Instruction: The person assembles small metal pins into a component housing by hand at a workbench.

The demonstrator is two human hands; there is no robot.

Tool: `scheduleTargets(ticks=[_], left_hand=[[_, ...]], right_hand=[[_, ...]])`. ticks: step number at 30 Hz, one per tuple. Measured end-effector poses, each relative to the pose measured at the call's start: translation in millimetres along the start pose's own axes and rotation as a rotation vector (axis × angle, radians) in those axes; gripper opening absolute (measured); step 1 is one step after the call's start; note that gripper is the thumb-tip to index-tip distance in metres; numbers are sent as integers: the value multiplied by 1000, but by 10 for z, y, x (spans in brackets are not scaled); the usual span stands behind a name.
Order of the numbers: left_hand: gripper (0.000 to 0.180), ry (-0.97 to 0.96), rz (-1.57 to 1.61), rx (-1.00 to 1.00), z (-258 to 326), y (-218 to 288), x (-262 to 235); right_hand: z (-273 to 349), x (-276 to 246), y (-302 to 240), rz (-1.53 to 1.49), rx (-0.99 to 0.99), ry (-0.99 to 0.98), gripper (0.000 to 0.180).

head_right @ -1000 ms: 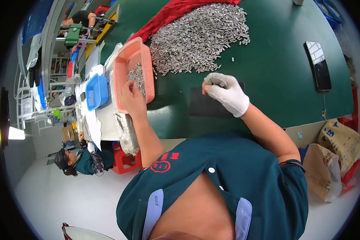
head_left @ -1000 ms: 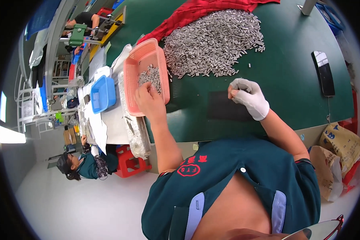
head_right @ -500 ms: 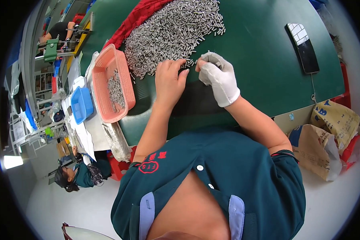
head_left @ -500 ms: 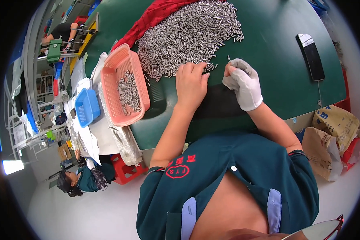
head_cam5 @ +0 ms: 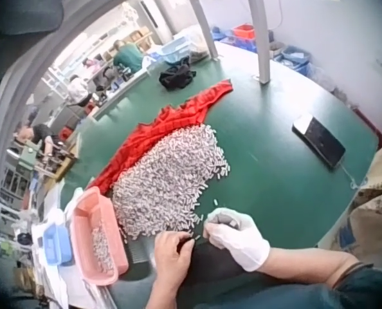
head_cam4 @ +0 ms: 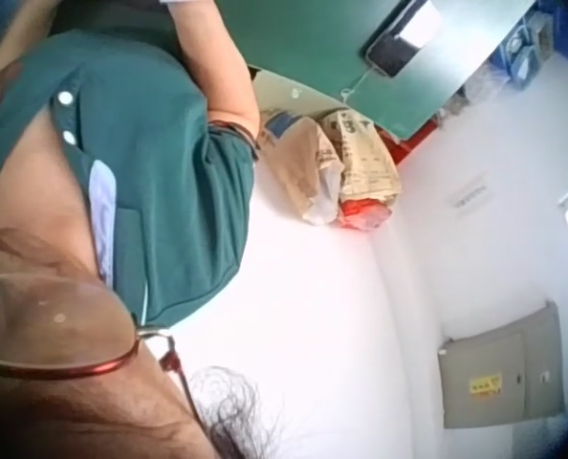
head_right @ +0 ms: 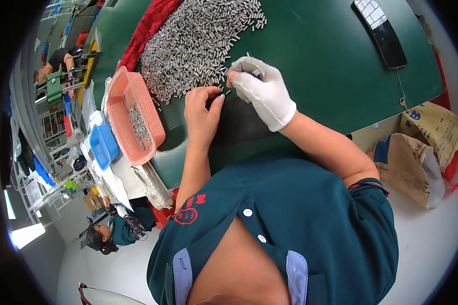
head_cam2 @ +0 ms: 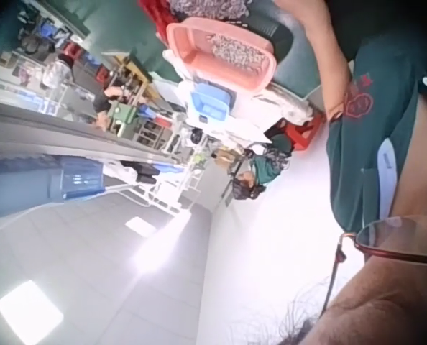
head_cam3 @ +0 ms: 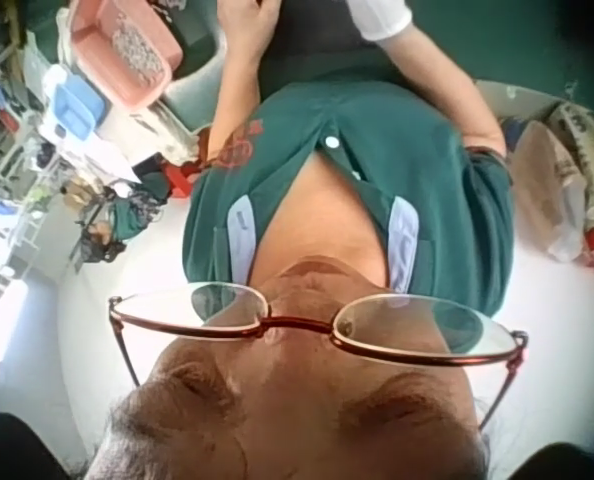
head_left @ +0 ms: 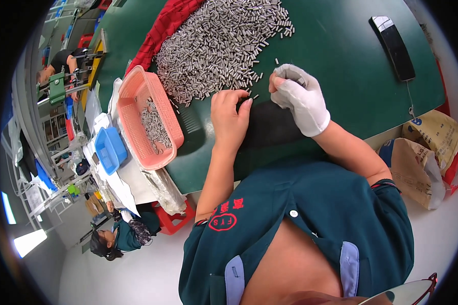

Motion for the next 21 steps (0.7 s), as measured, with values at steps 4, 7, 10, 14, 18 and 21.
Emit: scheduleTargets(ticks=[4, 7, 10, 14, 18, 21], left_hand=[[12, -3, 5, -8, -19, 14, 8], [10, 40, -53, 42, -30, 107, -7], [9, 59, -91, 94, -27, 194, 1], [9, 63, -173, 124, -42, 240, 68], [10, 44, -279, 127, -39, 265, 129], [9, 51, -170, 122, -14, 189, 122]], right_hand=[[11, -4, -8, 5, 6, 25, 15], [9, -10, 0, -1, 13, 29, 15], [8, -12, 12, -5, 17, 34, 14], [9, -1, 11, -8, 5, 28, 14], [7, -14, 22, -15, 6, 31, 13], [6, -2, 20, -3, -4, 17, 13]])
Point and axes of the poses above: each hand's wrist, its own z-axis away from the middle knuckle, its own x-axis out of the palm, y = z × x, the point moved 10 cm from there along -z, towards the middle knuckle, and after that the axes turned 14 degrees about -x, right-handed, at the moved point
